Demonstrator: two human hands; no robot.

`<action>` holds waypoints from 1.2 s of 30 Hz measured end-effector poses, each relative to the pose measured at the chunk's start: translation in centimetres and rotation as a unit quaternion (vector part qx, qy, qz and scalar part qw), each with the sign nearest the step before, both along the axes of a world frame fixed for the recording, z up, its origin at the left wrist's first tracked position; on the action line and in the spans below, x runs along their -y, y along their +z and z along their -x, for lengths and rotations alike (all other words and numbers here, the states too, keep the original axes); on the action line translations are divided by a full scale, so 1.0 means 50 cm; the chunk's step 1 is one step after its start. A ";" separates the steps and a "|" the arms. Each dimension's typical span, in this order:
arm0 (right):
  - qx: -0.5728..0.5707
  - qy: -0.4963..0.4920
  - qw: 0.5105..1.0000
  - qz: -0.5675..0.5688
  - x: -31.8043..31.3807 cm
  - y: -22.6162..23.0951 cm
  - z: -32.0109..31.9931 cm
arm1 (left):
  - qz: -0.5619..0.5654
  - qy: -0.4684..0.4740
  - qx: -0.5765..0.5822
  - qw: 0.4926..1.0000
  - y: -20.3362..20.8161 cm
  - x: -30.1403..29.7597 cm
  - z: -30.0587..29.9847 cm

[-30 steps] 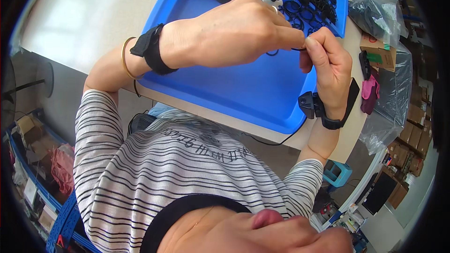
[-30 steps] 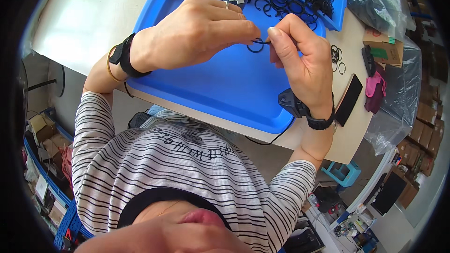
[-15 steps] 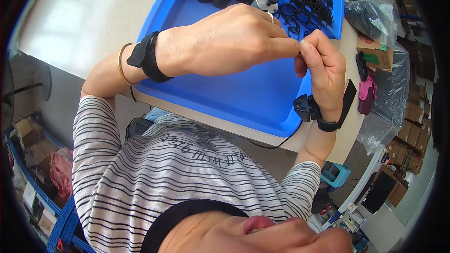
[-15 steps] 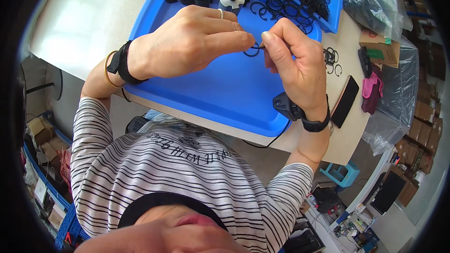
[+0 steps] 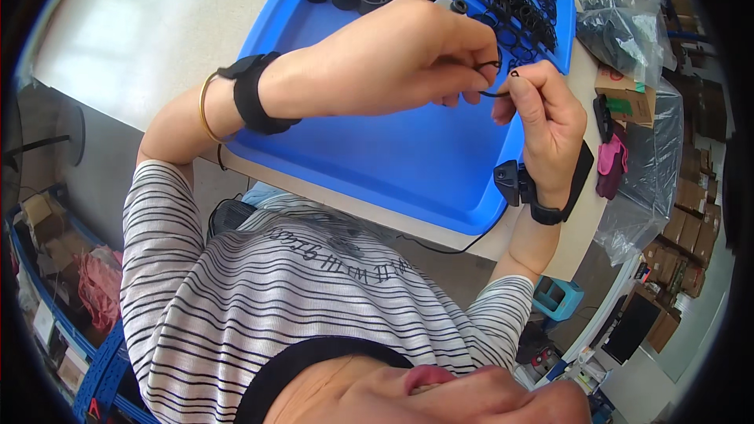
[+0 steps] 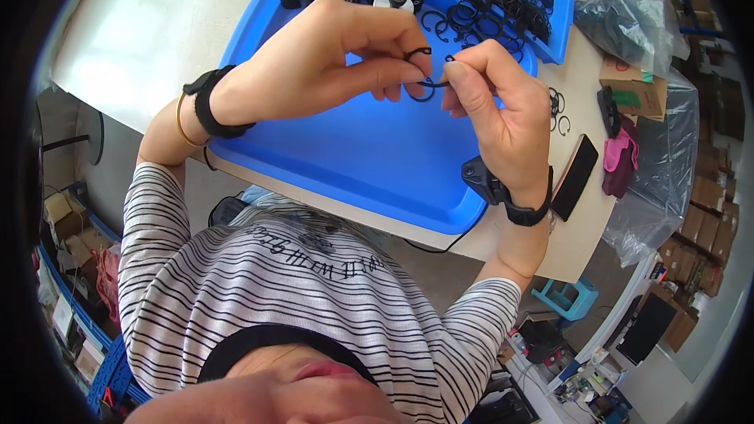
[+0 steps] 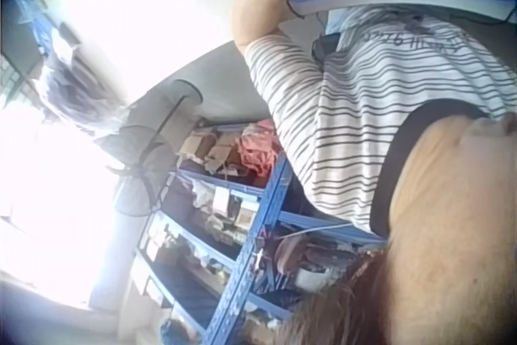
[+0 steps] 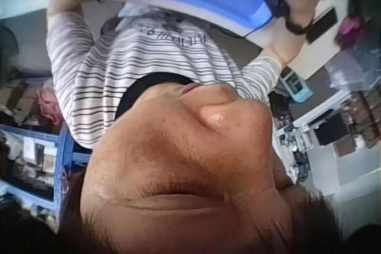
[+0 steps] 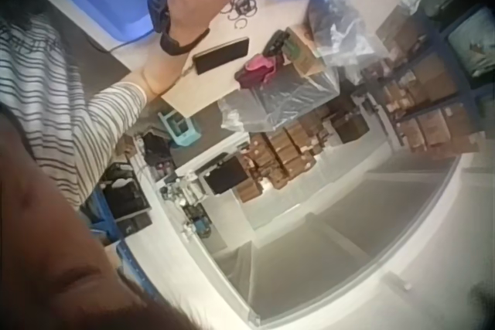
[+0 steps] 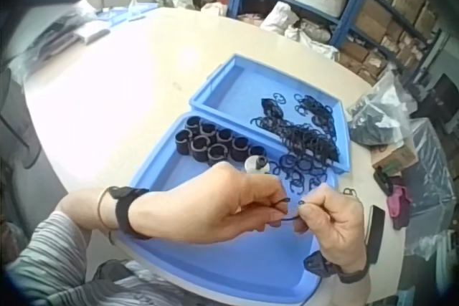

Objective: Assembling small black rings onto a cylindrical part at a workbench.

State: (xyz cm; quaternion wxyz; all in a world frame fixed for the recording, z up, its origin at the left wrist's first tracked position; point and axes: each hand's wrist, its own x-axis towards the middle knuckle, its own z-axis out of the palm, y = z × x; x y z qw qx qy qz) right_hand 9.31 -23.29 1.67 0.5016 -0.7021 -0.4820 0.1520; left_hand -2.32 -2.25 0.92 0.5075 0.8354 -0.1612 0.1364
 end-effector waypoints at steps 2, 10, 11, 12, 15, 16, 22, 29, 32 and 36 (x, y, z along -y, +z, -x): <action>-0.022 -0.002 1.000 -0.012 0.002 0.003 0.001 | 0.122 -0.034 -0.122 0.984 0.011 -0.004 -0.003; -0.067 -0.042 0.995 -0.055 -0.001 0.002 0.012 | 0.157 -0.058 -0.133 0.977 0.015 -0.014 -0.006; 0.018 -0.040 0.996 -0.072 0.003 -0.006 0.007 | 0.194 -0.072 -0.173 0.963 0.018 -0.014 -0.006; 0.102 -0.037 0.990 -0.089 0.006 -0.009 0.002 | 0.194 -0.071 -0.172 0.963 0.015 -0.015 -0.006; 0.195 0.008 0.973 -0.125 0.003 -0.009 -0.010 | 0.241 -0.093 -0.183 0.948 0.003 -0.024 -0.014; 0.194 0.008 0.973 -0.124 0.002 -0.009 -0.010 | 0.240 -0.104 -0.161 0.952 0.000 -0.028 -0.016; -0.063 -0.109 0.989 -0.071 -0.010 0.018 0.016 | 0.284 -0.093 -0.160 0.941 0.017 -0.031 -0.014; -0.143 0.011 0.989 0.026 0.002 0.008 -0.008 | 0.187 -0.085 -0.029 0.978 -0.022 -0.030 -0.030; -0.163 0.018 0.986 0.023 -0.001 0.003 -0.006 | 0.056 0.032 0.153 0.986 -0.014 -0.001 -0.020; -0.173 0.006 0.985 0.011 -0.007 0.001 0.006 | 0.003 0.029 0.161 0.987 -0.018 -0.001 -0.021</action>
